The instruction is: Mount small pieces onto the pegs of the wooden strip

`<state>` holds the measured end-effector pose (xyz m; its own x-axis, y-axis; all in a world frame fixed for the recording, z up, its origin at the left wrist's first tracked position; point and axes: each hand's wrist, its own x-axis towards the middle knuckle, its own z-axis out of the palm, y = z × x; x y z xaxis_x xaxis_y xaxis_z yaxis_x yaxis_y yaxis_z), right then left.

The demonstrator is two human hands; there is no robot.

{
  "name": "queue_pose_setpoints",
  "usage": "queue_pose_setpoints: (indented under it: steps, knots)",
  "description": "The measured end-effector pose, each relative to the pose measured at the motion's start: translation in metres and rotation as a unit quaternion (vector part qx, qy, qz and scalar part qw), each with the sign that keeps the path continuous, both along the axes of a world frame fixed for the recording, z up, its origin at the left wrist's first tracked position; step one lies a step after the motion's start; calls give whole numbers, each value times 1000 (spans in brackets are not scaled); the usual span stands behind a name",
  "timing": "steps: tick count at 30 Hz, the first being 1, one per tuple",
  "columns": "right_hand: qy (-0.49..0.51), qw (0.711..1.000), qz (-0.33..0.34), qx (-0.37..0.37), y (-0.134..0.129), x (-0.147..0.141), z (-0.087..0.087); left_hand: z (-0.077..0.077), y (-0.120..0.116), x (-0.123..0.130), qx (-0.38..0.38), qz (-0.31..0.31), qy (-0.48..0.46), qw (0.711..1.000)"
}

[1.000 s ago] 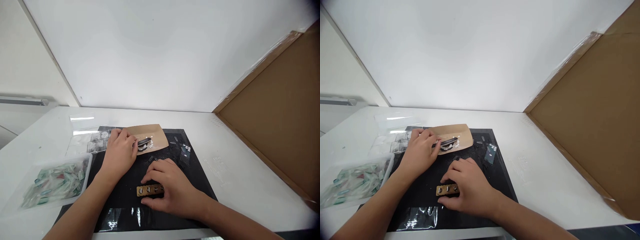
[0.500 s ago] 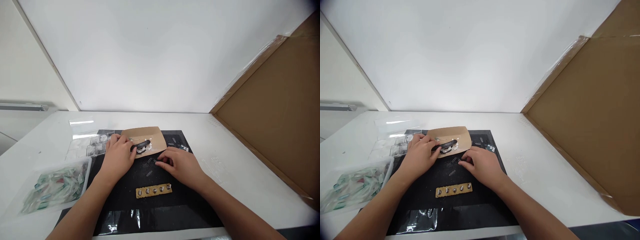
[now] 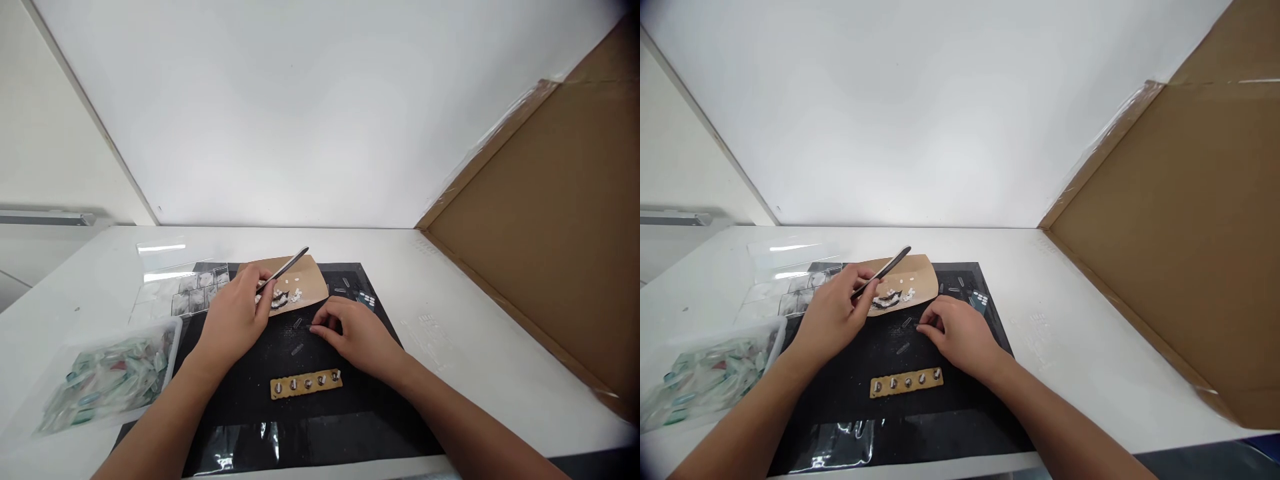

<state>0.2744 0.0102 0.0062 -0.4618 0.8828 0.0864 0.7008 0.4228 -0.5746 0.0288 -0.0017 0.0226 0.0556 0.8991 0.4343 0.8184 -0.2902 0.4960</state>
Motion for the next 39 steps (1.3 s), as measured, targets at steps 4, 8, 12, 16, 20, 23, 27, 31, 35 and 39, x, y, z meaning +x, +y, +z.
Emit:
queue_pose_setpoints:
  steps: [4, 8, 12, 16, 20, 23, 27, 31, 35, 39]
  knots:
    - [90, 995, 15, 35, -3, 2, 9, 1, -4, 6, -37, -24, -46, 998]
    - [219, 970, -25, 101, -7, 0, 11, 1, -7, 12, -28, -45, -53, 997]
    - [320, 935, -25, 151, -5, -8, 9, 1, -7, 15, -18, -72, -31, 997]
    - [279, 925, -28, 258, 1, -16, 12, 1, -7, 16, -19, -89, -27, 995]
    - [216, 893, -42, 393, 6, -21, 15, 0, -10, 18, -32, -114, -33, 992]
    - [194, 880, -41, 432, 7, -22, 14, 2, -14, 19, -40, -146, -68, 986]
    - [146, 873, -53, 462, 5, -22, 14, 4, -19, 21, -52, -165, -107, 979]
    - [121, 868, -64, 477, 5, -23, 12, 3, -20, 22, -70, -151, -120, 979]
    - [111, 879, -62, 460, 12, -21, 7, 0, -20, 21, -34, -110, -36, 993]
    - [88, 897, -27, 432, 20, -18, 11, -3, -18, 19, 15, -79, 94, 992]
